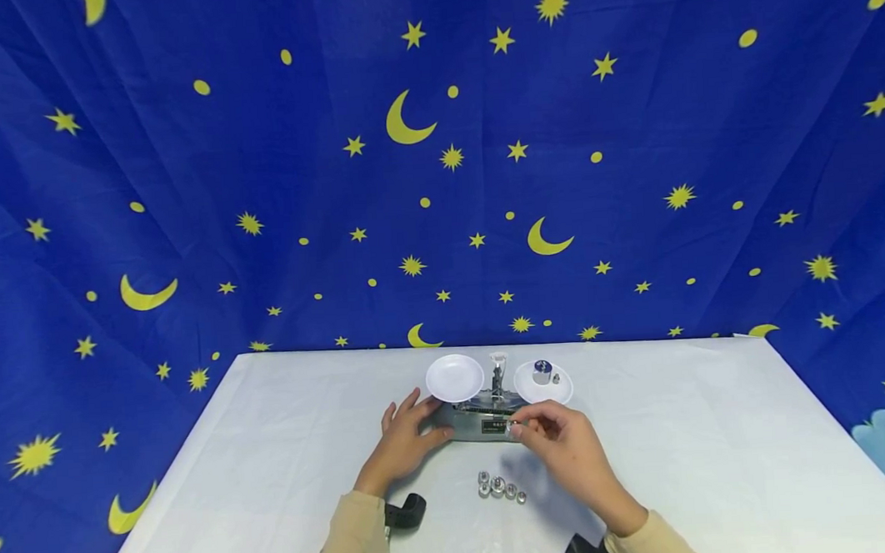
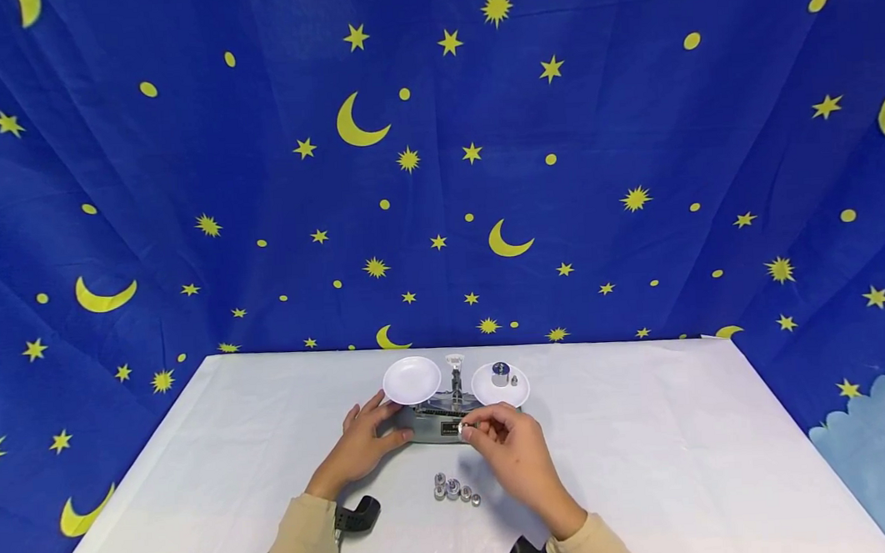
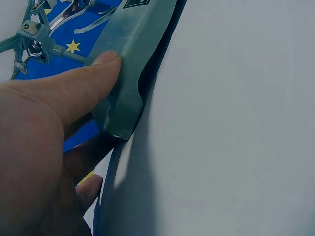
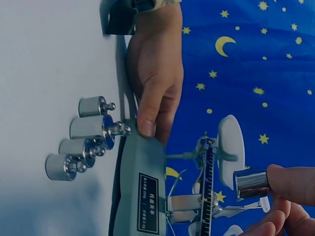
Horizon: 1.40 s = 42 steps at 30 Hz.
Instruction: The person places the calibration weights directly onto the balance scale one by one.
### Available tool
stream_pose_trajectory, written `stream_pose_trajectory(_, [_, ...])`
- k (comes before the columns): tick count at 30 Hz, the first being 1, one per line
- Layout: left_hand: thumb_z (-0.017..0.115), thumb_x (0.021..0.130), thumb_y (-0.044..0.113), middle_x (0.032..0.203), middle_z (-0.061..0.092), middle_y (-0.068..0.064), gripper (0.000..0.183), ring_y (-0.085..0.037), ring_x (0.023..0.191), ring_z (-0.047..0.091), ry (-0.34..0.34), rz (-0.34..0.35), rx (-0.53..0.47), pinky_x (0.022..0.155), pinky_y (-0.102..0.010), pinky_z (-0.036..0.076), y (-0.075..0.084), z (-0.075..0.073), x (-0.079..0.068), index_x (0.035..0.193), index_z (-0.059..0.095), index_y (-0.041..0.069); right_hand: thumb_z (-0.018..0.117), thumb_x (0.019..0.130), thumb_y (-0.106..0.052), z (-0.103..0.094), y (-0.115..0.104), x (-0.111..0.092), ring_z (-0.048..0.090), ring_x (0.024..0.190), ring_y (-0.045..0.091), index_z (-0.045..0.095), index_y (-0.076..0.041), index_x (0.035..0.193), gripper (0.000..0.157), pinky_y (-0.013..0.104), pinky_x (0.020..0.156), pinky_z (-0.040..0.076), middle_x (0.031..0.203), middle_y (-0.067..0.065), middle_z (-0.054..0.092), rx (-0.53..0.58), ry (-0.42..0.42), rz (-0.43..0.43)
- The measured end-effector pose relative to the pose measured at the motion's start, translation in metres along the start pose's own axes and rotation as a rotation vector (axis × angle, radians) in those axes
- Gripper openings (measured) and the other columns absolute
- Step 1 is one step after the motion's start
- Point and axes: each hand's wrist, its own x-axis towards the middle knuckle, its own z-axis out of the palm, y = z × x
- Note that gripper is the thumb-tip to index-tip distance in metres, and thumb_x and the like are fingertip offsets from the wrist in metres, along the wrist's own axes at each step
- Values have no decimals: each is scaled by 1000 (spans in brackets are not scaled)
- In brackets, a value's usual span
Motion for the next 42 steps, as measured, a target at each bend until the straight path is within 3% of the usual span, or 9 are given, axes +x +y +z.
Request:
stream_pose_trajectory(11, [73,91,34,145,55,-13,57,-42,148,27,-2,0,-3,116,-68,-1,0,0,1,138,60,4,79,85,-7,-10,-4,3,54,72,12,76,-8,94,10,21,62,48,78,1,62,4,50,0])
stream_pose_trajectory(21, [73,91,34,145,56,-13,57,-41,148,27,-1,-11,3,116,-67,-1,-1,1,1,138,60,4,79,85,-6,-18,1,10,53,70,10,76,-8,94,9,20,60,46,79,0,61,-43,122,-70])
stream_pose_trajectory(42, [73,91,33,144,57,-13,55,-42,147,28,-2,-10,0,116,-67,0,2,0,0,136,61,3,77,88,-5,-30,16,21,51,66,9,76,-3,100,13,18,54,43,81,4,61,-66,217,-36])
